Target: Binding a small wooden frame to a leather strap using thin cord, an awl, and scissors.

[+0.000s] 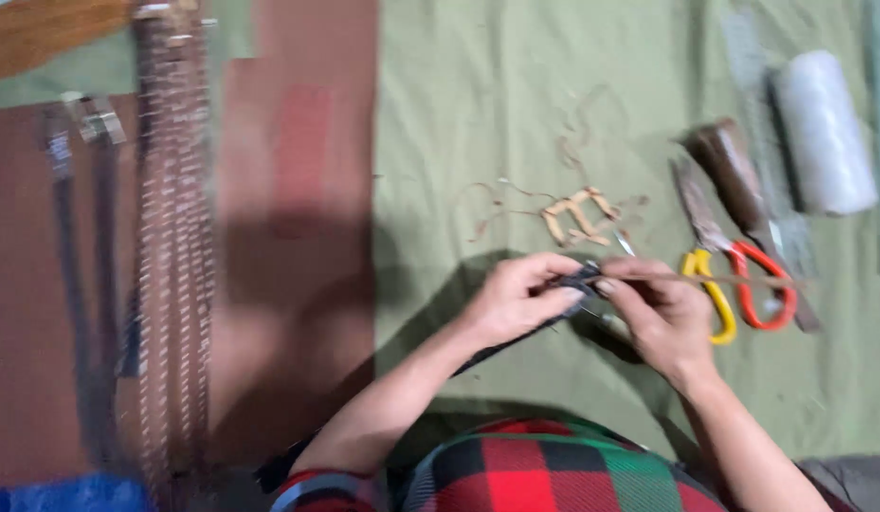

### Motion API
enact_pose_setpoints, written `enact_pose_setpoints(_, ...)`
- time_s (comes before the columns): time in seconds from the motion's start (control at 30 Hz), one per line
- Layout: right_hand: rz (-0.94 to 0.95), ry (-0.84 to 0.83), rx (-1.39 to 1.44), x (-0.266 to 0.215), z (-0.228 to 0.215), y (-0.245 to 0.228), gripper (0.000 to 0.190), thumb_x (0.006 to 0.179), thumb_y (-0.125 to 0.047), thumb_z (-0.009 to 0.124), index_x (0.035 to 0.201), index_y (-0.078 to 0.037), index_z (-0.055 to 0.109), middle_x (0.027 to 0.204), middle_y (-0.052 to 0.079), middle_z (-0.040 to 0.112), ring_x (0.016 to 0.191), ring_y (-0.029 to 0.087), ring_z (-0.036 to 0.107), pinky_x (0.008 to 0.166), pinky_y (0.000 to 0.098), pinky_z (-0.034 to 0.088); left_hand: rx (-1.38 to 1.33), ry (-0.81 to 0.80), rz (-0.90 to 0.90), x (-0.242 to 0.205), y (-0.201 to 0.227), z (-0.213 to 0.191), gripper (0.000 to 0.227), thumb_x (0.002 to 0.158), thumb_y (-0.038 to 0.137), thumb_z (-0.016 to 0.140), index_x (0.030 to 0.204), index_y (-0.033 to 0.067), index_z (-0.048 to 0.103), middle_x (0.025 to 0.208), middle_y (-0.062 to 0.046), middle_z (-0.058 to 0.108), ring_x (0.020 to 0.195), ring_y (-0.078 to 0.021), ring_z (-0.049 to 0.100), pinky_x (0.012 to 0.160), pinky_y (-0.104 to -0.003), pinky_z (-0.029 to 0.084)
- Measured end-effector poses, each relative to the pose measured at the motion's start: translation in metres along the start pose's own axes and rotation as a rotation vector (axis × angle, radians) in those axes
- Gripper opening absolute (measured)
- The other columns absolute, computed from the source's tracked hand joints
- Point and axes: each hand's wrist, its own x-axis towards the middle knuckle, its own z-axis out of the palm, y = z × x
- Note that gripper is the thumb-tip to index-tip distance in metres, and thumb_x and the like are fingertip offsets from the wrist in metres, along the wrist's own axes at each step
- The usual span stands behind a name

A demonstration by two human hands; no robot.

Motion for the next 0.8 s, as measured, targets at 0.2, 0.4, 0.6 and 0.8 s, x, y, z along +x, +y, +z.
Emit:
enact_pose_setpoints(0.2, 0.115, 0.059, 0.026, -0.01, 0.006, -0.009, 0.013, 0.089, 0.002, 0.08, 0.101, -0.002, 0.078, 0.089, 0.009, 0.076, 0.08, 0.008, 0.063, 0.077, 0.0292, 0.058, 0.013, 0.068, -0.075, -0.001, 0.007, 0.005, 0.028, 0.086, 0.001, 0.077, 0.114, 0.002, 0.075, 0.088, -0.008, 0.077, 0.077, -0.0074, 0.069, 0.066, -0.024, 0.061)
enact_pose_setpoints(0.4, 0.207, 0.072, 0.039, -0.009, 0.012, -0.023, 0.01, 0.09, -0.001, 0.081, 0.099, -0.005, 0.08, 0.088, 0.009, 0.077, 0.079, 0.007, 0.063, 0.077, 0.029, 0.058, 0.037, 0.12, -0.084, -0.001, 0.005, 0.011, 0.028, 0.085, -0.001, 0.077, 0.112, 0.0011, 0.076, 0.083, -0.007, 0.077, 0.073, -0.0056, 0.068, 0.061, -0.023, 0.06)
enact_pose_setpoints(0.6, 0.072, 0.013, 0.015, -0.006, 0.011, -0.026, 0.01, 0.089, 0.003, 0.079, 0.097, -0.004, 0.079, 0.092, 0.011, 0.078, 0.08, 0.012, 0.069, 0.076, 0.0297, 0.058, 0.075, 0.136, -0.072, -0.002, 0.01, 0.01, 0.023, 0.087, -0.001, 0.076, 0.11, 0.0013, 0.077, 0.087, -0.009, 0.078, 0.077, -0.0059, 0.068, 0.066, -0.023, 0.06)
enact_pose_setpoints(0.8, 0.097, -0.034, 0.207, -0.006, 0.006, -0.039, 0.035, 0.083, 0.009, 0.078, 0.117, 0.004, 0.072, 0.097, 0.015, 0.077, 0.087, 0.014, 0.069, 0.083, 0.0346, 0.061, -0.28, 0.12, -0.133, 0.004, 0.015, 0.013, 0.025, 0.091, 0.006, 0.075, 0.114, -0.0012, 0.072, 0.098, -0.008, 0.076, 0.089, -0.01, 0.069, 0.078, -0.026, 0.061)
